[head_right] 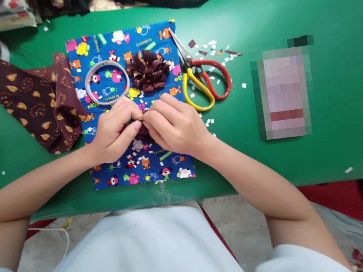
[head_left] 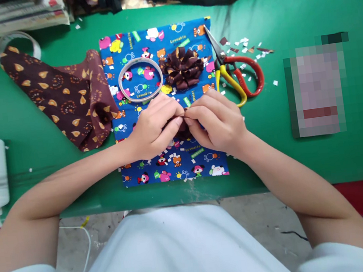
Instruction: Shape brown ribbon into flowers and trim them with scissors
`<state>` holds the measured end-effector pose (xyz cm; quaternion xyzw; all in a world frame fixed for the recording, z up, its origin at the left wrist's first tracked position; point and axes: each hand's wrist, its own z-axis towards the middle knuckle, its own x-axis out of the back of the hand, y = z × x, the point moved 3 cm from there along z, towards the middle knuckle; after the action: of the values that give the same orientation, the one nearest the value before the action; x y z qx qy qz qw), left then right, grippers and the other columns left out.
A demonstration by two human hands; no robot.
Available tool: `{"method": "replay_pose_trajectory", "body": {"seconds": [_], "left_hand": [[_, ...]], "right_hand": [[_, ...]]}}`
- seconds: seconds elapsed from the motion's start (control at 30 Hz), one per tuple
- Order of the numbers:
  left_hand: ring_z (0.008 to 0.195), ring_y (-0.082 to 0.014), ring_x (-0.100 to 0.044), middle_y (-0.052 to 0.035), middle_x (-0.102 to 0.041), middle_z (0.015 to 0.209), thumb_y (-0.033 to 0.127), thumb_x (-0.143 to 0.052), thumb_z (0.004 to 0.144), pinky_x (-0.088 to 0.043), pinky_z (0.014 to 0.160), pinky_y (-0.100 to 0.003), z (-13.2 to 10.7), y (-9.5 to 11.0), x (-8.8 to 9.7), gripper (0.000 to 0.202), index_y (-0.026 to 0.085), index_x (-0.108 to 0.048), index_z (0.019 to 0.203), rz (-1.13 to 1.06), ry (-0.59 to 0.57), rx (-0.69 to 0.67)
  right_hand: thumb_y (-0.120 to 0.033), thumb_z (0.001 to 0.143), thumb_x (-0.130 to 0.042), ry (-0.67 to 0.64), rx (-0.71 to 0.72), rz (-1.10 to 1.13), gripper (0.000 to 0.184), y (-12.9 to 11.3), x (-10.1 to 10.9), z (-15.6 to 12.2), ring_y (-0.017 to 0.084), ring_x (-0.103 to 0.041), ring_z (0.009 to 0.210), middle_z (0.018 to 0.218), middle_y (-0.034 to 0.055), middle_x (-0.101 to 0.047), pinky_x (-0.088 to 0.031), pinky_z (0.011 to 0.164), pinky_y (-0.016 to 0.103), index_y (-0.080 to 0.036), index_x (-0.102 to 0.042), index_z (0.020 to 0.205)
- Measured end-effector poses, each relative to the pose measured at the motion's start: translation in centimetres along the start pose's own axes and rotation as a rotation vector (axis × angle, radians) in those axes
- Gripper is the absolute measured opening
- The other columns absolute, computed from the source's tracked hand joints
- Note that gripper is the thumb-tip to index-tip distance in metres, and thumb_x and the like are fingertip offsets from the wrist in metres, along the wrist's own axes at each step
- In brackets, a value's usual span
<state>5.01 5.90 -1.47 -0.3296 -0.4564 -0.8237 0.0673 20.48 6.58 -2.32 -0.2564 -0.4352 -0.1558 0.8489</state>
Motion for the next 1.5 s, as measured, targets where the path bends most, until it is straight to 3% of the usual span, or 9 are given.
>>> {"method": "replay_pose_trajectory", "body": {"seconds": [0.17, 0.47, 0.7, 1.23, 1.5], "left_hand": [[0.074, -0.0181, -0.051, -0.0043, -0.052, 0.071, 0.037, -0.031, 0.095, -0.045, 0.073, -0.037, -0.01, -0.06, 0.04, 0.030, 0.020, -0.047, 0.076, -0.020, 0.012, -0.011], [0.075, -0.0178, -0.053, -0.0044, -0.057, 0.073, 0.037, -0.034, 0.096, -0.048, 0.076, -0.038, -0.06, 0.00, 0.20, 0.029, 0.021, -0.051, 0.080, -0.011, 0.059, 0.013], [0.077, -0.0176, -0.055, -0.0035, -0.057, 0.074, 0.040, -0.035, 0.095, -0.048, 0.076, -0.037, -0.11, -0.04, 0.26, 0.029, 0.021, -0.053, 0.083, 0.003, 0.074, 0.009], [0.074, -0.0146, -0.054, -0.0001, -0.059, 0.069, 0.023, -0.045, 0.086, -0.048, 0.074, -0.032, -0.04, 0.07, 0.19, 0.016, 0.020, -0.057, 0.076, 0.078, 0.084, -0.025], [0.075, -0.0155, -0.055, 0.0008, -0.058, 0.068, 0.024, -0.043, 0.087, -0.049, 0.074, -0.035, -0.13, 0.09, 0.15, 0.018, 0.021, -0.057, 0.076, 0.109, 0.069, -0.020]], "right_hand": [[-0.028, 0.097, -0.036, 0.024, 0.003, -0.036, 0.022, -0.03, -0.02, 0.09, 0.018, -0.055, 0.075, 0.077, 0.0046, -0.056, -0.046, 0.066, 0.035, -0.020, -0.055, 0.090], [-0.034, 0.094, -0.042, 0.085, -0.146, 0.077, 0.020, -0.03, 0.56, 0.19, 0.021, -0.058, 0.078, 0.078, 0.0057, -0.060, -0.049, 0.072, 0.039, -0.020, -0.055, 0.091], [-0.025, 0.091, -0.045, 0.064, -0.192, 0.179, 0.013, 0.06, 0.52, 0.35, 0.022, -0.059, 0.081, 0.082, 0.0049, -0.062, -0.048, 0.075, 0.042, -0.022, -0.058, 0.090], [-0.025, 0.091, -0.045, 0.006, -0.138, 0.103, 0.015, -0.16, 0.39, 0.21, 0.023, -0.060, 0.087, 0.083, 0.0053, -0.061, -0.050, 0.075, 0.043, -0.021, -0.059, 0.086], [-0.024, 0.091, -0.046, 0.074, -0.091, 0.166, 0.015, -0.37, 0.33, 0.11, 0.019, -0.058, 0.079, 0.079, 0.0028, -0.061, -0.051, 0.073, 0.041, -0.022, -0.059, 0.082]]}}
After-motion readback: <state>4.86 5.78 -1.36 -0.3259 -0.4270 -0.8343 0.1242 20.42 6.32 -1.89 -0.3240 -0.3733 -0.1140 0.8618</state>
